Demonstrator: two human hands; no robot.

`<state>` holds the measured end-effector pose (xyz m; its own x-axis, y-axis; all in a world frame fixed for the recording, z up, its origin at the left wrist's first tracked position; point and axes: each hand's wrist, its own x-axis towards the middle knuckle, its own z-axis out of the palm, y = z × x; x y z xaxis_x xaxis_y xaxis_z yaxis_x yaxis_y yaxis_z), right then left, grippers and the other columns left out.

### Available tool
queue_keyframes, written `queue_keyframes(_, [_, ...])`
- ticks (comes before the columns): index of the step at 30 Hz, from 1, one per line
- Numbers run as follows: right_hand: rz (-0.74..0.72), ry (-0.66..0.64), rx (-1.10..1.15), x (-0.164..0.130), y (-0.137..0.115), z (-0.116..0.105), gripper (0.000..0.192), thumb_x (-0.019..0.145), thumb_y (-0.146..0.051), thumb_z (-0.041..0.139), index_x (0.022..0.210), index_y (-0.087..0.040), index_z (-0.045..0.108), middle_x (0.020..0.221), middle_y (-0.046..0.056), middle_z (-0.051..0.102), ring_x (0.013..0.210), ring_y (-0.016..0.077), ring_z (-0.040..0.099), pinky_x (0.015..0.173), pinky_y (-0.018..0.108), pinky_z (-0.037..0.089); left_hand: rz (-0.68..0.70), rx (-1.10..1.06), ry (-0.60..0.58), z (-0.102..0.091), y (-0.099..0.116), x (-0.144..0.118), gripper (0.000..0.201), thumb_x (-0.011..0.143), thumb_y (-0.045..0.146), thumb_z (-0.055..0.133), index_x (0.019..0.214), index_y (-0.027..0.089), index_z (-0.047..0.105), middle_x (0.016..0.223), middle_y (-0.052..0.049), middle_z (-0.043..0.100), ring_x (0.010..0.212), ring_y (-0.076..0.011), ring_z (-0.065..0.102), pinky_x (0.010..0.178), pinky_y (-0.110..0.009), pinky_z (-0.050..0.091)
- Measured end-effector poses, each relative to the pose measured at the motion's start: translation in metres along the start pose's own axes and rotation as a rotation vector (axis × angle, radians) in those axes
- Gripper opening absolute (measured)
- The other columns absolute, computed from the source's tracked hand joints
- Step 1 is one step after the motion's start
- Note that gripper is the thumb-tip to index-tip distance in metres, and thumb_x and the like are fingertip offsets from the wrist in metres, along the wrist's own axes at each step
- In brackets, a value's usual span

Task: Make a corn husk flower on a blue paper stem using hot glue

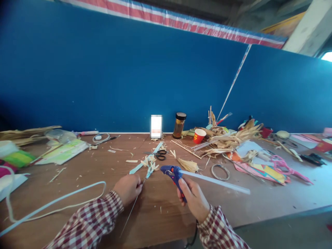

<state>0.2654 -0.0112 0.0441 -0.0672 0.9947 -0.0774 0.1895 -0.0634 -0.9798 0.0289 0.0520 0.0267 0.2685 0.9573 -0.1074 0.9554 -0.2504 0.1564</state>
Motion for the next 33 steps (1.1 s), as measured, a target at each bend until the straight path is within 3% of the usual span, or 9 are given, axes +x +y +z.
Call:
queue_keyframes(5, [-0.013,0.014,0.005,-0.004,0.001,-0.003,0.039,0.084,-0.053,0.039,0.069,-0.019,0.049,0.057,-0.001,0.046,0.047,0.0101,0.043,0.041,0.021,0.04,-0.007,-0.027,-0.018,-0.005,0.01,0.002,0.024,0.077,0.024,0.045,0.085,0.014,0.066,0.088,-0.015,0.067,0.085,-0.0287,0.063,0.071,-0.038,0.048])
queue_keyframes(10, [-0.02,0.002,0.021,-0.012,0.0,-0.008,0.037,0.085,-0.052,0.039,0.07,-0.019,0.049,0.057,-0.001,0.046,0.048,0.01,0.043,0.042,0.021,0.039,-0.061,-0.036,-0.059,-0.004,0.014,0.014,0.024,0.071,0.01,0.046,0.083,0.012,0.067,0.084,-0.017,0.068,0.083,-0.028,0.064,0.07,-0.036,0.048])
queue_keyframes(15, [-0.021,0.009,0.025,-0.02,0.0,-0.014,0.038,0.084,-0.053,0.039,0.069,-0.019,0.048,0.058,-0.001,0.047,0.049,0.0101,0.044,0.042,0.021,0.039,-0.087,-0.075,0.01,-0.007,0.005,0.028,0.026,0.073,0.008,0.043,0.083,0.01,0.066,0.087,-0.02,0.066,0.085,-0.0304,0.063,0.073,-0.039,0.045])
queue_keyframes(20, [-0.021,0.021,0.038,-0.026,0.001,-0.02,0.039,0.085,-0.053,0.039,0.069,-0.018,0.048,0.058,-0.002,0.046,0.048,0.0092,0.044,0.042,0.02,0.039,-0.072,-0.213,0.023,-0.011,-0.006,0.031,0.015,0.069,0.016,0.049,0.06,0.015,0.06,0.071,-0.011,0.066,0.076,-0.0249,0.064,0.07,-0.034,0.046])
queue_keyframes(23, [-0.02,0.029,0.053,-0.028,0.0,-0.024,0.037,0.084,-0.053,0.041,0.071,-0.019,0.049,0.057,-0.002,0.046,0.048,0.0097,0.043,0.042,0.02,0.039,-0.073,-0.348,-0.007,-0.002,-0.004,0.021,0.011,0.071,0.019,0.049,0.064,0.016,0.058,0.062,-0.005,0.065,0.064,-0.0184,0.064,0.064,-0.028,0.047])
queue_keyframes(26, [-0.028,0.03,0.072,-0.029,0.0,-0.024,0.036,0.083,-0.053,0.042,0.072,-0.02,0.05,0.056,-0.001,0.046,0.048,0.0102,0.043,0.041,0.021,0.039,-0.088,-0.51,-0.11,0.015,0.001,0.007,0.013,0.075,0.022,0.046,0.071,0.016,0.056,0.052,-0.001,0.062,0.047,-0.0138,0.061,0.046,-0.022,0.046])
queue_keyframes(29, [-0.025,0.01,0.072,-0.028,0.001,-0.019,0.039,0.083,-0.055,0.041,0.069,-0.019,0.05,0.055,-0.001,0.045,0.047,0.0097,0.042,0.041,0.021,0.039,-0.103,-0.628,-0.156,0.03,0.004,-0.002,0.013,0.078,0.024,0.044,0.074,0.016,0.054,0.055,-0.001,0.063,0.045,-0.0124,0.061,0.041,-0.019,0.044])
queue_keyframes(33, [-0.001,-0.046,0.041,-0.022,0.002,-0.007,0.045,0.083,-0.056,0.038,0.061,-0.018,0.047,0.053,-0.002,0.043,0.044,0.0084,0.041,0.04,0.02,0.037,-0.106,-0.776,-0.127,0.037,0.003,-0.005,0.009,0.078,0.024,0.046,0.076,0.017,0.05,0.053,0.001,0.062,0.042,-0.0121,0.059,0.039,-0.019,0.043])
